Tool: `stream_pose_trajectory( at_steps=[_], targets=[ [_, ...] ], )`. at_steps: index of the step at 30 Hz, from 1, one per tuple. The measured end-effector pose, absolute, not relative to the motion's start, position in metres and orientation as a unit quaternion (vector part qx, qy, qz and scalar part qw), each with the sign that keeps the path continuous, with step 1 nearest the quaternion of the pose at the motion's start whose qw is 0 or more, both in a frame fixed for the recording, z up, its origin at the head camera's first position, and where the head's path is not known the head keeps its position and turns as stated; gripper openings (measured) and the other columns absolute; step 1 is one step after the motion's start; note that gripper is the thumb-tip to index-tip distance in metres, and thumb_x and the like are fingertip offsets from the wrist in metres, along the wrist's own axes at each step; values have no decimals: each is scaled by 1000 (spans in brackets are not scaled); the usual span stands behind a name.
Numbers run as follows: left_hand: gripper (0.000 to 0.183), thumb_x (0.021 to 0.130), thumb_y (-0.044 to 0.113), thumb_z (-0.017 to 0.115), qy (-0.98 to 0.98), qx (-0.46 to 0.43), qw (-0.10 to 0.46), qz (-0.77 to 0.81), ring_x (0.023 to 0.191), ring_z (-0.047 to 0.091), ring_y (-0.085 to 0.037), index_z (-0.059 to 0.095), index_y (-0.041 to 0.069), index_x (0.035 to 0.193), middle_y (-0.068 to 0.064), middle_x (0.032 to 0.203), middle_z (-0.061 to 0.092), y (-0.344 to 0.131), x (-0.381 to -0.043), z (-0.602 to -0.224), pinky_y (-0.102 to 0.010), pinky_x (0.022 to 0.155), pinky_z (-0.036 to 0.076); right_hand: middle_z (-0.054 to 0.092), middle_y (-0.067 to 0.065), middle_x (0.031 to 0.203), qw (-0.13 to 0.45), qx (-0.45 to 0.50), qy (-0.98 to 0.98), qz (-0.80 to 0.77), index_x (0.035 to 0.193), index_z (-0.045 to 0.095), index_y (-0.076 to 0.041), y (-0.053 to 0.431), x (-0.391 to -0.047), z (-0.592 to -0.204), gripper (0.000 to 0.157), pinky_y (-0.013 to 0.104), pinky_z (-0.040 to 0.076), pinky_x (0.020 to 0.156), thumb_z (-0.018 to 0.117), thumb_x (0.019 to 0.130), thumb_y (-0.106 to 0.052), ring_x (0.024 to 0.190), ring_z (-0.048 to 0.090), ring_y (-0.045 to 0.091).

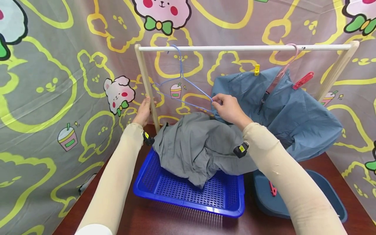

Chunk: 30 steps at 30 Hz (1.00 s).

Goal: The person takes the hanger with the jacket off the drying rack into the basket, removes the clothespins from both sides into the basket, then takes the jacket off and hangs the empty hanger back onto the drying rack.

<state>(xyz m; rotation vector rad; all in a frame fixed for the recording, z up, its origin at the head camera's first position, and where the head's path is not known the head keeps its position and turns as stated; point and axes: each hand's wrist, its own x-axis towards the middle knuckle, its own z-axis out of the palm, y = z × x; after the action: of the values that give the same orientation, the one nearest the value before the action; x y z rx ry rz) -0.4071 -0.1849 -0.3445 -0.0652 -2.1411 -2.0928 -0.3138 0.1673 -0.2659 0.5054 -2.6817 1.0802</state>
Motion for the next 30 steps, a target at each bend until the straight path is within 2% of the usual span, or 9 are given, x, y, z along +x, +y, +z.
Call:
stream_pose_trajectory(
  at_steps=[7,18,24,27,30],
  targets=[
    [59,99,49,29,-707,-23,77,-702,127,38,-28,37,11,143,-19,138,45,-185,-408,-347,-42,105,26,63,9,91,85,183,-915,349,119,59,-4,160,-312,-272,26,38,44,65,51,99,-19,74,57,25],
    [63,99,49,27,-712,-20,70,-699,127,37,-26,39,3,141,-20,138,45,-185,-409,-345,-38,106,26,56,9,77,61,225,-923,306,121,60,-5,166,-304,-278,33,36,40,57,48,100,-27,56,46,22],
    [64,99,50,27,-721,-22,56,-690,117,40,-26,37,3,141,-22,138,41,-188,-408,-350,-39,100,30,57,7,75,58,227,-923,305,113,63,-6,172,-299,-284,30,36,39,57,50,100,-29,58,47,22],
    [66,99,50,28,-723,-20,51,-688,111,42,-27,39,-2,137,-23,133,41,-189,-405,-351,-39,97,32,59,6,80,46,225,-926,299,113,63,-6,177,-295,-285,31,36,40,58,50,99,-31,62,49,22],
    [68,99,53,29,-743,-6,30,-669,113,43,-29,39,-1,138,-21,132,40,-192,-400,-351,-41,99,33,60,5,89,32,225,-932,282,119,59,-5,185,-290,-287,37,37,43,63,53,97,-35,72,54,20]
  ],
)
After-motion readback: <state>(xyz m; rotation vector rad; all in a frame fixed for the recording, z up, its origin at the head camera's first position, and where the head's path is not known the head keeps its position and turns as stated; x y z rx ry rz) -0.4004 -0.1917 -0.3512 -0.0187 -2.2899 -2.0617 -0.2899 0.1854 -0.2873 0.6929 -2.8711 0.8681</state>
